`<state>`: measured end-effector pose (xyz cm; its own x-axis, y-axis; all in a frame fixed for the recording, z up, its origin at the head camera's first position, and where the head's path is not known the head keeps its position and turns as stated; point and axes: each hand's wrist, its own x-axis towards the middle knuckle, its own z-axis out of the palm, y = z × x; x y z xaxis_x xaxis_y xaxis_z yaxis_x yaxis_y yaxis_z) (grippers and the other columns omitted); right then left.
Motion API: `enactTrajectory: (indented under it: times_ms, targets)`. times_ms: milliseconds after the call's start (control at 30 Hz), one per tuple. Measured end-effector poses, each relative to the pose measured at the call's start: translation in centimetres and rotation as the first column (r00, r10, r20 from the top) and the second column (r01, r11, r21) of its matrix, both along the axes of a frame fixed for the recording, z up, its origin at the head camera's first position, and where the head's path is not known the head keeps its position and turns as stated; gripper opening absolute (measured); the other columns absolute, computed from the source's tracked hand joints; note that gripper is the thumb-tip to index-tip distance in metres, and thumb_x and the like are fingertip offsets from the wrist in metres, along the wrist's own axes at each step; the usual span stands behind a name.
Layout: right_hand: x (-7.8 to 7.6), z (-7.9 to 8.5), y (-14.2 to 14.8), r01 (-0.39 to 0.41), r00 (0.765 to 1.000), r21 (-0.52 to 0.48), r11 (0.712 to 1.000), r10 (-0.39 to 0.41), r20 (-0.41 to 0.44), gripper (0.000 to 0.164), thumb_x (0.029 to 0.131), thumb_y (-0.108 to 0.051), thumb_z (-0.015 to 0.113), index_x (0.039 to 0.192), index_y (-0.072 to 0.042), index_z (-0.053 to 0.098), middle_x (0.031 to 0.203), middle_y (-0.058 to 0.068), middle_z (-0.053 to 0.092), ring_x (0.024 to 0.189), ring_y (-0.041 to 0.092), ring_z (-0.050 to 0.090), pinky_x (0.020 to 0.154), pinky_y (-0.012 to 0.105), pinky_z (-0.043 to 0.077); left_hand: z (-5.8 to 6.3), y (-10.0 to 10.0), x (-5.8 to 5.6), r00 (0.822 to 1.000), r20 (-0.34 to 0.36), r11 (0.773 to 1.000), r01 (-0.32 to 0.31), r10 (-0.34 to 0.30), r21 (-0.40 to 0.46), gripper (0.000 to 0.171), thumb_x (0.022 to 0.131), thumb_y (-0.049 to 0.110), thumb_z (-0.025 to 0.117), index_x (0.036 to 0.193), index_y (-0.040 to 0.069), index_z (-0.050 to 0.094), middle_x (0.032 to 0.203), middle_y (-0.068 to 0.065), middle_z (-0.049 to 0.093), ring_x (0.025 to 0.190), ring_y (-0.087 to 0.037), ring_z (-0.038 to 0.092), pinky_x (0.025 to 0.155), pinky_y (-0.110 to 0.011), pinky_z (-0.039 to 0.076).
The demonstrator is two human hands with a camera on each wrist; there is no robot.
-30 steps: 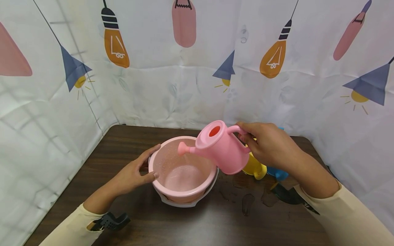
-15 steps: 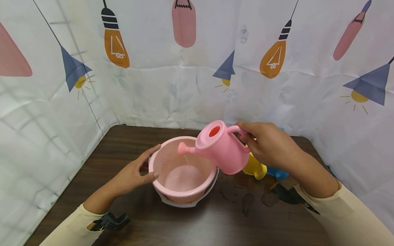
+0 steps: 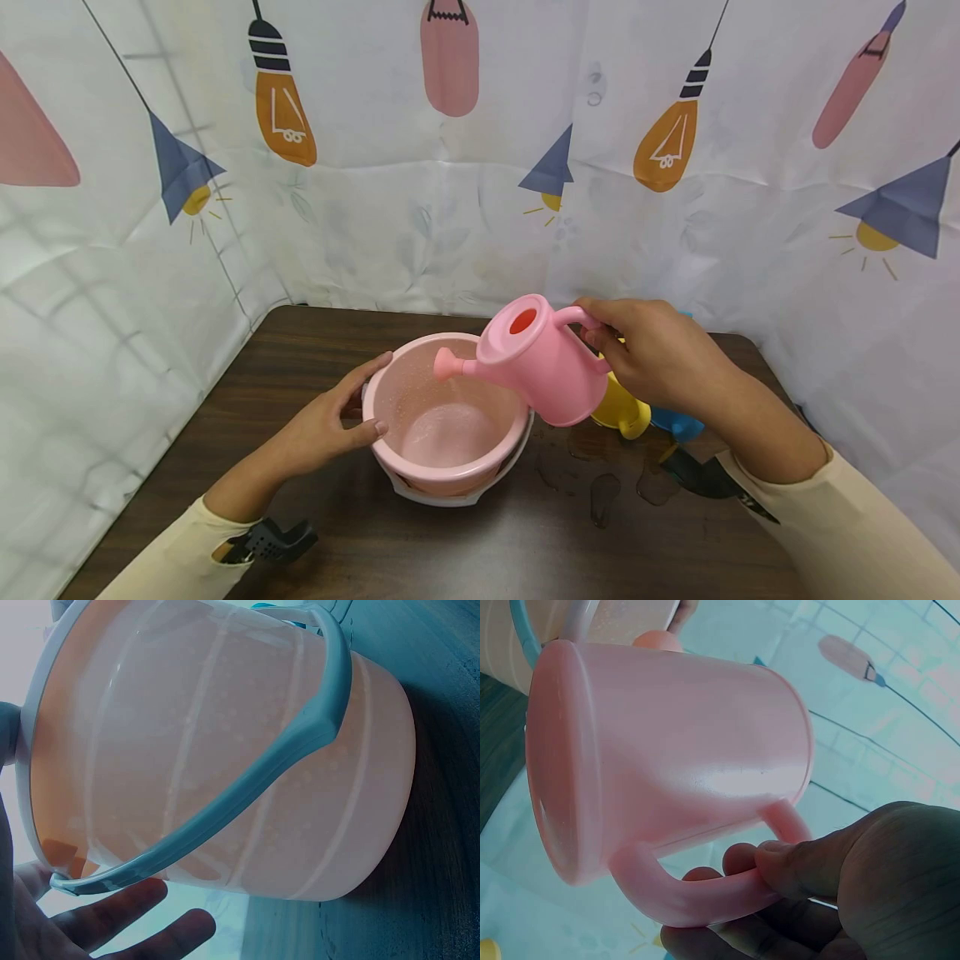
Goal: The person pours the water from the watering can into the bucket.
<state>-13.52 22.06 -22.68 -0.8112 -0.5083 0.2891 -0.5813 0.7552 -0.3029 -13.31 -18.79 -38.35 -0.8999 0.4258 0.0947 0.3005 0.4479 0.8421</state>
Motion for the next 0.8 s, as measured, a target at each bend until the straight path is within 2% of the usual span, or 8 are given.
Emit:
enactTrajectory:
  times_ms: [367, 600, 800]
  targets:
    - [-0.05, -0.08, -0.07, -0.002, 0.999, 0.015, 1.000, 0.003, -0.041, 0.035, 0.098, -0.008, 0.068, 0.132, -0.001, 0.067, 0.088, -0.001, 0.065, 0.066, 0.008, 0.057, 0.054, 0.026, 0.048, 0.01, -0.01, -0.02, 1.000, 0.000, 1.000, -0.003, 0.003, -0.011, 0.088, 0.091, 0.035, 0.075, 0.163, 0.033, 0.024, 0.150, -0.018, 0.048, 0.121, -0.033, 0.062, 0.091, -0.042, 0.054]
    - [-0.06, -0.13, 0.00, -0.011, 0.999, 0.002, 1.000, 0.011, -0.046, 0.029, 0.098, -0.009, 0.068, 0.127, -0.006, 0.070, 0.081, -0.004, 0.061, 0.065, 0.005, 0.058, 0.055, 0.025, 0.050, 0.02, -0.05, -0.03, 1.000, 0.002, 1.000, 0.002, -0.002, -0.007, 0.089, 0.091, 0.037, 0.074, 0.164, 0.033, 0.024, 0.151, -0.018, 0.047, 0.121, -0.034, 0.062, 0.091, -0.043, 0.054]
    - [-0.06, -0.16, 0.03, -0.013, 0.999, -0.003, 1.000, 0.013, -0.050, 0.029, 0.098, -0.008, 0.069, 0.127, -0.006, 0.070, 0.081, -0.004, 0.061, 0.065, 0.005, 0.058, 0.055, 0.025, 0.050, 0.02, -0.05, -0.03, 1.000, 0.002, 1.000, 0.008, -0.008, -0.002, 0.089, 0.091, 0.038, 0.074, 0.164, 0.032, 0.023, 0.151, -0.019, 0.047, 0.121, -0.034, 0.062, 0.090, -0.043, 0.054]
